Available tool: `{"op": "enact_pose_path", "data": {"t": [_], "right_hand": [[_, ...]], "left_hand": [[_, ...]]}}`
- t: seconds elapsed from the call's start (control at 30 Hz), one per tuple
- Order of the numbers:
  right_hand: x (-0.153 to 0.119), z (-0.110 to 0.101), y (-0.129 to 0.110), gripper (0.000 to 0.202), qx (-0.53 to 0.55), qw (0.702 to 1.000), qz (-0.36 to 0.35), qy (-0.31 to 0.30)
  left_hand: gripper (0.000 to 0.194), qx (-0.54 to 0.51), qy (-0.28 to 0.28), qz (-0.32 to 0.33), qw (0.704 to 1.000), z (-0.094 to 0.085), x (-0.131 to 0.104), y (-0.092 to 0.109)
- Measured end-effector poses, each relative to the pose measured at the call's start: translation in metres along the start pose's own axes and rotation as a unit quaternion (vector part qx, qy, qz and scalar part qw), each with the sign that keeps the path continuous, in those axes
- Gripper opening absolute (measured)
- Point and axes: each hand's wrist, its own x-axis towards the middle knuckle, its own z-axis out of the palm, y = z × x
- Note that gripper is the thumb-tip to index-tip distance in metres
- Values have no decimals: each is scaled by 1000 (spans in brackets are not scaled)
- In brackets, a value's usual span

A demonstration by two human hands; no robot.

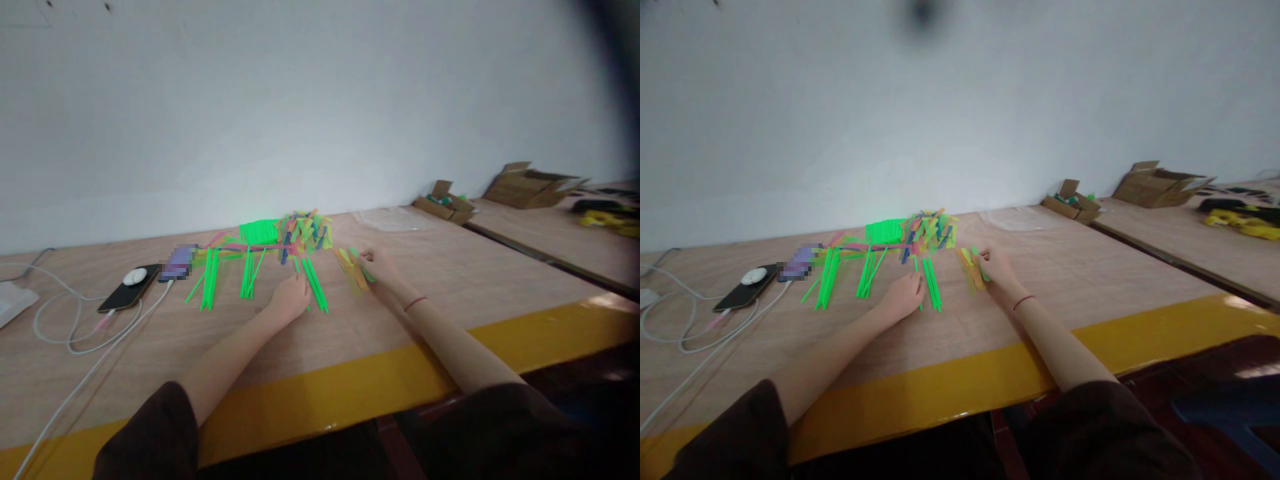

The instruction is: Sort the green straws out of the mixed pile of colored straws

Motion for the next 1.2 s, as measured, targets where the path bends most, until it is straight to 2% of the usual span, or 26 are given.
{"op": "enact_pose_path", "data": {"t": [0.1,0.2,0.3,0.37,0.5,0.6,0.67,0.73,0.83,0.9,0.97,1.03,1.1,1.17,1.2], "right_hand": [[-2,7,-3,31,-107,994,-31,-12],[-7,6,-13,49,-164,984,-58,-21],[-14,7,-27,60,-201,976,-79,-31],[-18,11,-35,58,-227,968,-97,-37],[-22,21,-41,49,-258,959,-114,-39],[-25,23,-42,48,-262,957,-122,-37],[-27,22,-44,50,-257,957,-126,-36],[-29,20,-46,53,-250,959,-128,-29],[-31,19,-49,55,-247,961,-126,-18],[-31,20,-50,53,-246,961,-123,-17],[-31,20,-51,51,-244,962,-125,-14],[-28,18,-53,48,-239,961,-136,-2],[-24,10,-58,43,-207,966,-151,28],[-19,0,-68,43,-118,981,-150,38],[-18,-6,-75,44,-49,988,-143,21]], "left_hand": [[41,8,12,33,999,5,-2,6],[56,-5,27,105,994,8,-11,-2],[85,-22,2,156,988,12,-16,-15],[92,-36,-22,158,986,15,-13,-19],[82,-44,-24,160,986,20,-3,-12],[77,-33,10,173,984,17,-1,-6],[73,-22,47,166,985,7,-3,-9],[60,9,95,116,989,-8,-4,-21],[42,99,139,-30,985,-32,-1,-48],[39,156,125,-109,974,-39,2,-66],[35,192,101,-140,966,-39,4,-79],[32,209,98,-133,964,-35,4,-84],[32,212,116,-102,965,-32,1,-79],[32,195,135,-52,970,-33,-1,-67],[31,178,140,-22,974,-34,-2,-59]]}}
